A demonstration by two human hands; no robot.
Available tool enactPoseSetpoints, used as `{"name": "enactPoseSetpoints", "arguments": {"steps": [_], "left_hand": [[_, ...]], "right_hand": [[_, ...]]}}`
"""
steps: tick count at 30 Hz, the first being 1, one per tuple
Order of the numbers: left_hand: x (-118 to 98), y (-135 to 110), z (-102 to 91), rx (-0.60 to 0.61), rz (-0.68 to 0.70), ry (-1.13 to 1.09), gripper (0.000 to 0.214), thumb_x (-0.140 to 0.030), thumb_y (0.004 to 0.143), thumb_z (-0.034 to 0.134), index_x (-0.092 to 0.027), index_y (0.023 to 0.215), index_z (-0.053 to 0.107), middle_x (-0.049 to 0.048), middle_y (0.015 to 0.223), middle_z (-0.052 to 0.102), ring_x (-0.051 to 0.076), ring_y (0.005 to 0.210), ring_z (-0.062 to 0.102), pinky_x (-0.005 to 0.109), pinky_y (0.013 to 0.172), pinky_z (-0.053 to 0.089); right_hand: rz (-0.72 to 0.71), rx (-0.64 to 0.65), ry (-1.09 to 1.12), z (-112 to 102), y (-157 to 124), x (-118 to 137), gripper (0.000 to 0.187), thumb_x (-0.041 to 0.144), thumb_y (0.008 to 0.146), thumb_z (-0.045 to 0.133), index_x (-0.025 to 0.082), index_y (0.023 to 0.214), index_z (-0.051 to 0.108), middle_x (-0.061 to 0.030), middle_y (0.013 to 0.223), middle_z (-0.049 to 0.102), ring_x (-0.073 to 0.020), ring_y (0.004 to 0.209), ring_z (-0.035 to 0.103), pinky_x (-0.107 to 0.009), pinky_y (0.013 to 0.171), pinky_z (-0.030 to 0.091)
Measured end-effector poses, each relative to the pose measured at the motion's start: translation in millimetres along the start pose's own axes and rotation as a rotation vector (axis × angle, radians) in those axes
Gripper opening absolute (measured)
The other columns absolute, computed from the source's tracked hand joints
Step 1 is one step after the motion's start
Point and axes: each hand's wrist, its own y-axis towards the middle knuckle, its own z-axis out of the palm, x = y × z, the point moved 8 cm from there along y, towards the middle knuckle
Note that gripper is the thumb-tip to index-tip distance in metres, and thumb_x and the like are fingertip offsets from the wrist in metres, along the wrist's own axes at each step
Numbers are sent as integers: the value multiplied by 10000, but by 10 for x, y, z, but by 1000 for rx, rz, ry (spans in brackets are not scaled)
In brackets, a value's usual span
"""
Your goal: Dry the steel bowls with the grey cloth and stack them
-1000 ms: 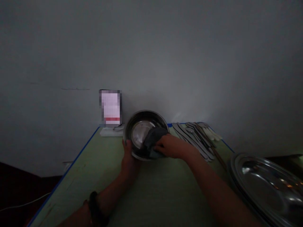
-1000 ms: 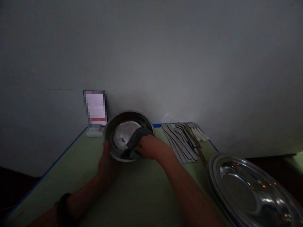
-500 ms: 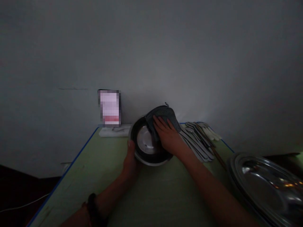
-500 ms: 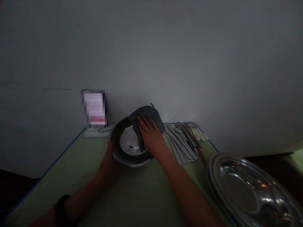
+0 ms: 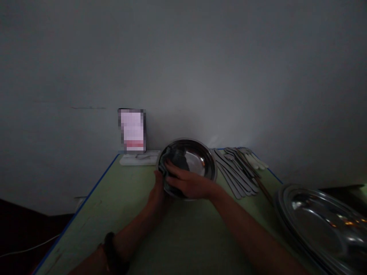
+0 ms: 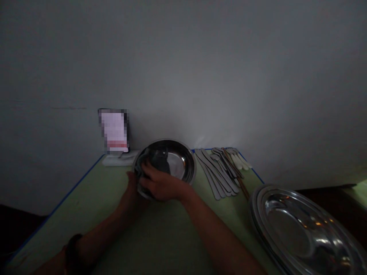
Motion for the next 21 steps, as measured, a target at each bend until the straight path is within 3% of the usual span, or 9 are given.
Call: {"name": "enactPoseSetpoints", "arguments": {"steps": [3, 6, 10, 12, 16, 18, 21], "left_hand": [[41, 23, -26, -73, -47, -14, 611, -664, 833, 490, -203, 1207, 635, 97, 1329, 622, 244, 1442, 257, 407, 1190, 182], [93, 31, -70, -150, -76, -11, 624, -638, 859, 464, -184, 1269, 590, 115, 1367, 589, 265, 1439, 258, 443, 1187, 161], [83, -5, -78, -225, -91, -4, 603, -611, 879, 446, -190, 1290, 578, 110, 1381, 578, 264, 1442, 243, 434, 1186, 148], [52, -28, -25, -226, -117, -7, 627, -608, 906, 379, -181, 1337, 535, 122, 1379, 578, 264, 1432, 274, 447, 1183, 164], [-16, -42, 66, -206, -143, -19, 638, -598, 938, 285, -189, 1388, 477, 121, 1350, 603, 260, 1377, 393, 448, 1164, 241], [-18, -35, 47, -215, -134, -12, 629, -594, 937, 308, -185, 1382, 483, 126, 1347, 605, 260, 1361, 420, 443, 1160, 255], [-1, -14, -44, -235, -93, 60, 622, -589, 923, 367, -152, 1333, 535, 145, 1330, 615, 260, 1374, 399, 429, 1165, 241]], "right_hand": [[51, 22, 13, -70, -19, -87, 529, 199, 957, 391, 89, 1470, 323, -133, 1557, 267, -213, 1447, 210, -425, 1206, 159], [127, -122, -15, -152, 28, -224, 600, 191, 941, 414, 11, 1484, 232, -188, 1574, 135, -221, 1464, 78, -429, 1211, 81], [139, -311, 83, -176, 76, -311, 634, 182, 926, 428, 104, 1511, 200, -118, 1591, 81, -195, 1466, 35, -436, 1208, 27], [83, -289, 160, -151, 79, -286, 603, 185, 916, 442, 135, 1494, 279, -91, 1585, 157, -184, 1468, 96, -423, 1211, 49], [-1, -101, 248, -100, 40, -236, 498, 222, 922, 435, 176, 1418, 443, -60, 1523, 364, -172, 1426, 299, -412, 1205, 170], [27, -88, 201, -102, 32, -283, 535, 219, 915, 443, 189, 1447, 393, -54, 1536, 335, -169, 1433, 282, -422, 1206, 162], [77, -219, 100, -118, 59, -359, 667, 181, 884, 473, 130, 1505, 235, -93, 1580, 181, -173, 1467, 142, -423, 1213, 89]]}}
